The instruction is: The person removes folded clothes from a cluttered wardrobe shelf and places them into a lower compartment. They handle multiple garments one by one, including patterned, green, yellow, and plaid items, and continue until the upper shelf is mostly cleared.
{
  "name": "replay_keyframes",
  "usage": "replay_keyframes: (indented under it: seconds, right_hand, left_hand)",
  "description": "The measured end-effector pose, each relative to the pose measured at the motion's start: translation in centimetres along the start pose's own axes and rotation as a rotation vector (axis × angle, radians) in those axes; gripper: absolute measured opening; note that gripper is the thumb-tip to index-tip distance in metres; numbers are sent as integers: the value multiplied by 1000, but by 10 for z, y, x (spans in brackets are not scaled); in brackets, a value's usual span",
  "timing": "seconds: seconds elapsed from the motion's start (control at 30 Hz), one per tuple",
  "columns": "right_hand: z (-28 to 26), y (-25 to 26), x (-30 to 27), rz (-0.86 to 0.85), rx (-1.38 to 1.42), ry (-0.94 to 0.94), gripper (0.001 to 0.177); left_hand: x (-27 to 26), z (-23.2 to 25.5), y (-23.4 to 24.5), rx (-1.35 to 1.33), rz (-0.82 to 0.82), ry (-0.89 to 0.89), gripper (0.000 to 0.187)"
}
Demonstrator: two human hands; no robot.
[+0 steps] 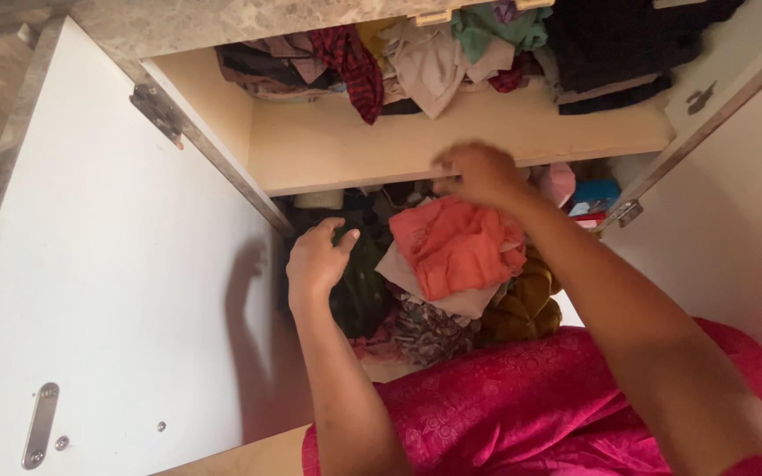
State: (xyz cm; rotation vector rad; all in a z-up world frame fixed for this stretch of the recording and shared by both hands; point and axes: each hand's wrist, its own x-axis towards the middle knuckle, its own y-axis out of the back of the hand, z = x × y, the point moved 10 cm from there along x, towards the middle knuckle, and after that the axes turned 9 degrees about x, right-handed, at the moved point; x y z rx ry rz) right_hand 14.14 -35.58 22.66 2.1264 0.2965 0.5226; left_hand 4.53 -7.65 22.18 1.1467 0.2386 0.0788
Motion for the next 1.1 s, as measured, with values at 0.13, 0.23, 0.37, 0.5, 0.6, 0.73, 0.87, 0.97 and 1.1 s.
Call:
replay_keyframes:
  seconds: [0.13, 0.23, 0.37, 0.5, 0.6, 0.73, 0.87, 0.97, 1.1]
  right_hand:
    - [28, 4, 63, 109, 47, -42, 55]
    - [35, -7, 82, 198, -132, -68, 58]
    - [95, -26, 101, 352, -56, -462, 36]
    - [140, -43, 113, 587, 926, -369, 28]
    - [150, -32, 100, 741, 1066, -449, 13]
    - [109, -26, 69, 653, 1200, -263, 15]
    - [60, -32, 17, 551, 1249, -178, 5]
    - [31, -47, -10, 498, 1310, -155, 3]
    - [0, -90, -36, 339, 1487, -161, 2]
  left_hand:
    - [-1, -2, 3, 0, -5, 14, 47]
    - [1, -4, 5, -4, -3, 16, 47]
    - [4, -6, 6, -10, 0, 24, 47]
    - [5, -10, 4, -25, -4, 38, 46]
    - [5, -8, 7, -33, 14, 28, 46]
    - [3, -4, 12, -41, 67, 7, 47]
    - [7, 11, -1, -210, 43, -90, 61]
    - [11, 39, -13, -451, -4, -277, 77]
    - [5, 76, -42, -801, -210, -389, 86]
